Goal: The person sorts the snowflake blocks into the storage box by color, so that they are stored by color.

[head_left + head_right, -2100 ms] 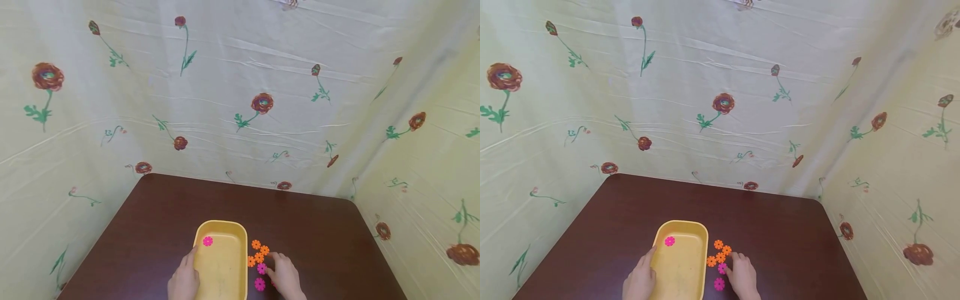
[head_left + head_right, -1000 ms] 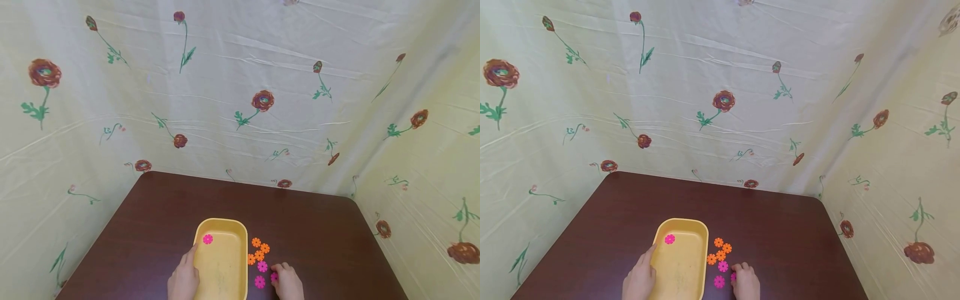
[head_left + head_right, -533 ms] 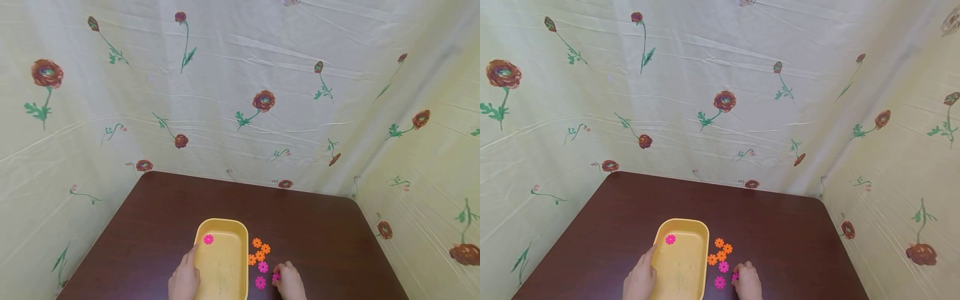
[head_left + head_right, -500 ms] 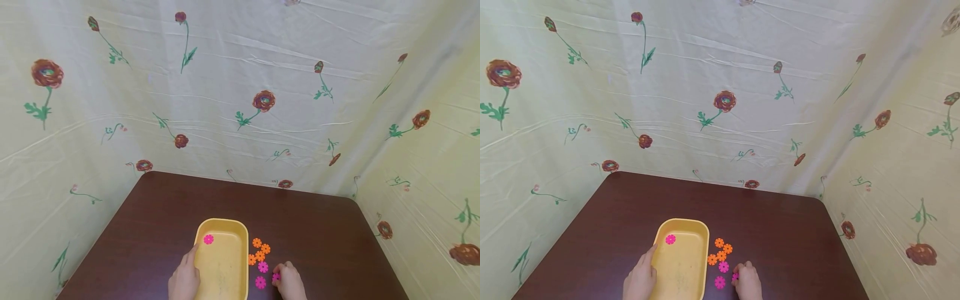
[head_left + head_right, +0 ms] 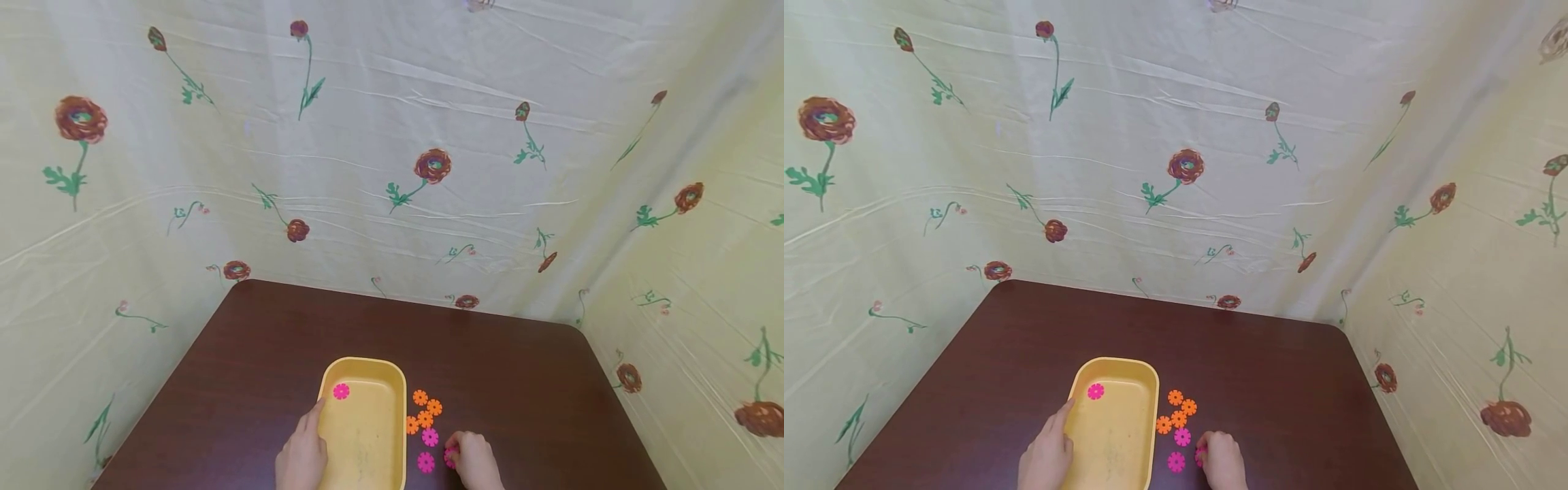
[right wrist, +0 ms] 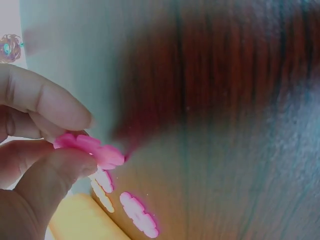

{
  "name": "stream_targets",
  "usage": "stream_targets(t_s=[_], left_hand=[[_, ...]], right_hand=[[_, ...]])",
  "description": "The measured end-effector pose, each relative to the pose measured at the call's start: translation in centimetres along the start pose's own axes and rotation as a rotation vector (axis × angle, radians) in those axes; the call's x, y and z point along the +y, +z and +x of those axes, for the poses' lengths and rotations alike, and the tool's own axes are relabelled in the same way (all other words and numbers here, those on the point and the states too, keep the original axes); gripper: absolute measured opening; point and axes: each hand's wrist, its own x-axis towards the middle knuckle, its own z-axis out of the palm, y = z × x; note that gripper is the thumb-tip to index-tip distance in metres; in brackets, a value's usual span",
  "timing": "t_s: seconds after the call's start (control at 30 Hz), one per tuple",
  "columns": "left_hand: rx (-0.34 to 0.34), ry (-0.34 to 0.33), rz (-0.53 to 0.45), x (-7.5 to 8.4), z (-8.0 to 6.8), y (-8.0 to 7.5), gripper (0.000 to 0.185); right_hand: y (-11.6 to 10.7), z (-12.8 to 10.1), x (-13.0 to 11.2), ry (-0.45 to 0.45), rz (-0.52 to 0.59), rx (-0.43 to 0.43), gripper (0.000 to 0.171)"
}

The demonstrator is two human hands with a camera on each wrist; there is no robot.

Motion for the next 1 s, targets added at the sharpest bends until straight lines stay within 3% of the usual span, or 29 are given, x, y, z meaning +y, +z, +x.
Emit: stream_targets(t_s=[0.23,0.57,1.0], left_hand=[[-0.013,-0.001,0.003,0.1,0.0,-0.1,0.061],[-0.004,-0.008,0.006,0.0,-0.1,0.1,0.06],[-0.011,-0.019,0.003,0.0,0.0,0.3,0.061]], right_hand=[[-0.4,0.0,-0.3,-0.001,0.079,0.01,0.009],[-1.9,0.9,-1.5,-0.099,0.06,0.191,0.007],[-4.3,3.6,-4.9,-0.011,0.187,0.186,0.004]])
